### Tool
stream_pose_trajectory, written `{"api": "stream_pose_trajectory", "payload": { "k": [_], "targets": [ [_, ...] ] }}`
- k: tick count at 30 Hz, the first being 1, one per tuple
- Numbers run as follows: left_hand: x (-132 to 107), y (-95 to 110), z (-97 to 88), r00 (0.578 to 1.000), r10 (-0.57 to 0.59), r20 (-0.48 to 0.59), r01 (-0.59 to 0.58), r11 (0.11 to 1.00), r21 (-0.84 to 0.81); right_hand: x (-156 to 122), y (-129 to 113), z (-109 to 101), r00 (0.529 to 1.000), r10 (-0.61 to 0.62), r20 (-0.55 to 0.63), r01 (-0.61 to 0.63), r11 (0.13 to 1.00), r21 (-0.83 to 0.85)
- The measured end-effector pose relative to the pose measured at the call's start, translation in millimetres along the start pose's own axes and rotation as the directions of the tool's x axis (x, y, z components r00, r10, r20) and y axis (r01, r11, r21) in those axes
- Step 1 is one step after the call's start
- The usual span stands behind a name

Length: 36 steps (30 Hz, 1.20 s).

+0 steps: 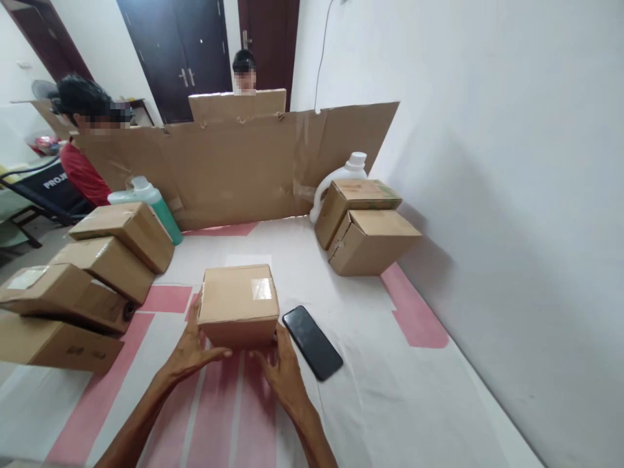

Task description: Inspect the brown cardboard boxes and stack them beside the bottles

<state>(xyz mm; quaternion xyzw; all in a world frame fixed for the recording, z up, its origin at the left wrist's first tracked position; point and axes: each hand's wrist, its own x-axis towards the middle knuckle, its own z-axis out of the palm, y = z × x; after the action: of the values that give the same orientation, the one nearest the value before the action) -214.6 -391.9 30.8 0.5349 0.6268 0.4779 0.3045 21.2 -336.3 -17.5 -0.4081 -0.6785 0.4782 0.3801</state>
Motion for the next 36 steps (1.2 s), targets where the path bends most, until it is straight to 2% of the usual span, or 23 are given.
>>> {"api": "stream_pose_trajectory", "payload": {
  "k": [3,6,9,12,16,19,21,25,28,32,36],
  "targets": [
    [-25.1,-12.2,13.0,1.0,-0.009,0.029,0.009,1.0,-0.003,3.8,-0.9,9.2,0.999,0.051,-0.014,-0.05,0.995,0.081],
    [-56.0,-15.5,25.7,0.999,0.034,0.014,-0.036,0.989,0.142,5.6,-0.7,10.0,0.992,0.109,-0.06,-0.095,0.974,0.205],
    [-80.8,-4.6,35.4,0.99,0.136,0.034,-0.138,0.908,0.397,11.8,0.4,10.0,0.976,0.196,-0.093,-0.136,0.889,0.437],
    [-93.0,14.6,39.6,0.963,0.254,0.094,-0.262,0.785,0.56,21.5,0.2,10.2,0.955,0.288,-0.069,-0.189,0.773,0.605],
    [-94.9,33.9,36.9,0.911,0.391,0.131,-0.38,0.672,0.636,32.8,-3.5,5.7,0.929,0.37,-0.007,-0.289,0.736,0.612],
    [-91.4,37.8,31.6,0.896,0.426,0.127,-0.399,0.646,0.65,37.3,-4.3,0.2,0.925,0.376,0.058,-0.341,0.751,0.565],
    [-87.4,36.2,27.4,0.898,0.426,0.106,-0.388,0.659,0.645,37.7,-2.8,-2.5,0.938,0.337,0.081,-0.33,0.796,0.508],
    [-77.8,27.2,18.0,0.931,0.361,-0.048,-0.266,0.766,0.585,32.1,-2.8,-3.5,0.97,0.24,0.025,-0.233,0.908,0.348],
    [-72.7,18.6,9.9,0.946,0.273,-0.175,-0.157,0.857,0.491,24.8,-11.0,-0.7,0.979,0.201,0.032,-0.201,0.934,0.294],
    [-69.5,8.5,1.0,0.955,0.087,-0.282,-0.015,0.969,0.247,16.0,-24.1,5.9,0.992,0.099,0.076,-0.113,0.971,0.211],
    [-66.5,1.4,-1.2,0.946,-0.09,-0.312,0.093,0.996,-0.004,10.3,-28.9,13.4,0.998,0.001,0.068,-0.009,0.993,0.121]
  ]
}}
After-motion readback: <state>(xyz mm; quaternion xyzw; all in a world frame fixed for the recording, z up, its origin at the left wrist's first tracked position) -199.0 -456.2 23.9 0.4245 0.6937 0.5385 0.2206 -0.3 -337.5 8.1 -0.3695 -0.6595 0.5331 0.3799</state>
